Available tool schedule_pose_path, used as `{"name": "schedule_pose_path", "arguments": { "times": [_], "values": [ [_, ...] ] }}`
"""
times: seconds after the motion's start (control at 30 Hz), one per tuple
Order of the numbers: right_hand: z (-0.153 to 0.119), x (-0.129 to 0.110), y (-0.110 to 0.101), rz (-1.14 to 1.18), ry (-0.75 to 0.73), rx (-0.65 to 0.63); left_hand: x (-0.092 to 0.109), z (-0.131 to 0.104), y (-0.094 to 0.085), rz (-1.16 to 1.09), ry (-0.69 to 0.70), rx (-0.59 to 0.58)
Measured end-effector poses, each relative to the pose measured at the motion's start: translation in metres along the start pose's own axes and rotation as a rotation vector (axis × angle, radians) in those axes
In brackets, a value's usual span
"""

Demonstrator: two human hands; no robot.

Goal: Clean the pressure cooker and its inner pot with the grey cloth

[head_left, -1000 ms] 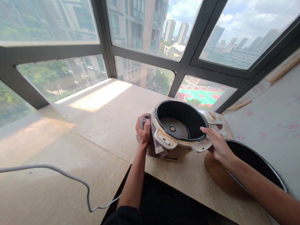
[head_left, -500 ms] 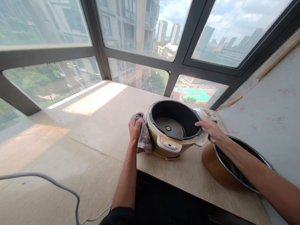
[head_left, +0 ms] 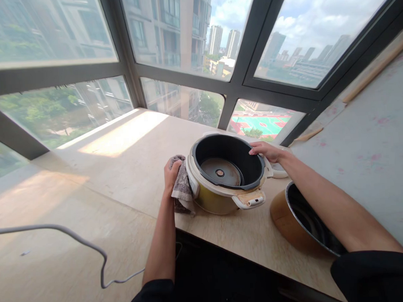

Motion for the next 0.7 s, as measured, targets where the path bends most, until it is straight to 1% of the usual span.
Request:
{"name": "schedule_pose_path", "arguments": {
  "times": [0.1, 0.17, 0.2, 0.3, 0.4, 0.47, 0.57, 0.63, 0.7],
  "values": [
    [0.009, -0.005, -0.004, 0.002, 0.011, -0.002, -0.004, 0.014, 0.013, -0.057, -0.024, -0.095],
    [0.014, -0.009, -0.005, 0.002, -0.005, -0.017, -0.007, 0.015, 0.019, -0.082, -0.069, -0.145],
    [0.017, -0.011, -0.005, -0.003, -0.009, -0.039, -0.008, 0.014, 0.020, -0.081, -0.084, -0.151],
    [0.025, -0.014, -0.001, -0.015, 0.000, -0.110, -0.005, 0.004, 0.017, -0.050, -0.074, -0.098],
    [0.035, -0.021, 0.002, 0.017, -0.017, -0.135, 0.001, -0.011, 0.013, -0.025, -0.060, -0.051],
    [0.042, -0.027, 0.002, 0.042, -0.044, -0.093, 0.006, -0.021, 0.012, -0.013, -0.062, -0.039],
    [0.051, -0.035, -0.005, 0.019, -0.091, 0.054, 0.014, -0.039, 0.014, -0.008, -0.070, 0.012],
    [0.054, -0.039, -0.009, -0.022, -0.128, 0.119, 0.019, -0.053, 0.016, 0.003, -0.074, 0.063],
    [0.052, -0.041, -0.013, -0.011, -0.177, 0.180, 0.026, -0.066, 0.019, 0.024, -0.069, 0.097]
  ]
}}
Point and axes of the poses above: each hand's wrist, its own z-axis towards the middle knuckle, its own y-axis out of the palm, x = y × z, the point moved 6 cm from there along z, towards the middle knuckle, and after that the axes turned 13 degrees about y, right-handed, at the moved point
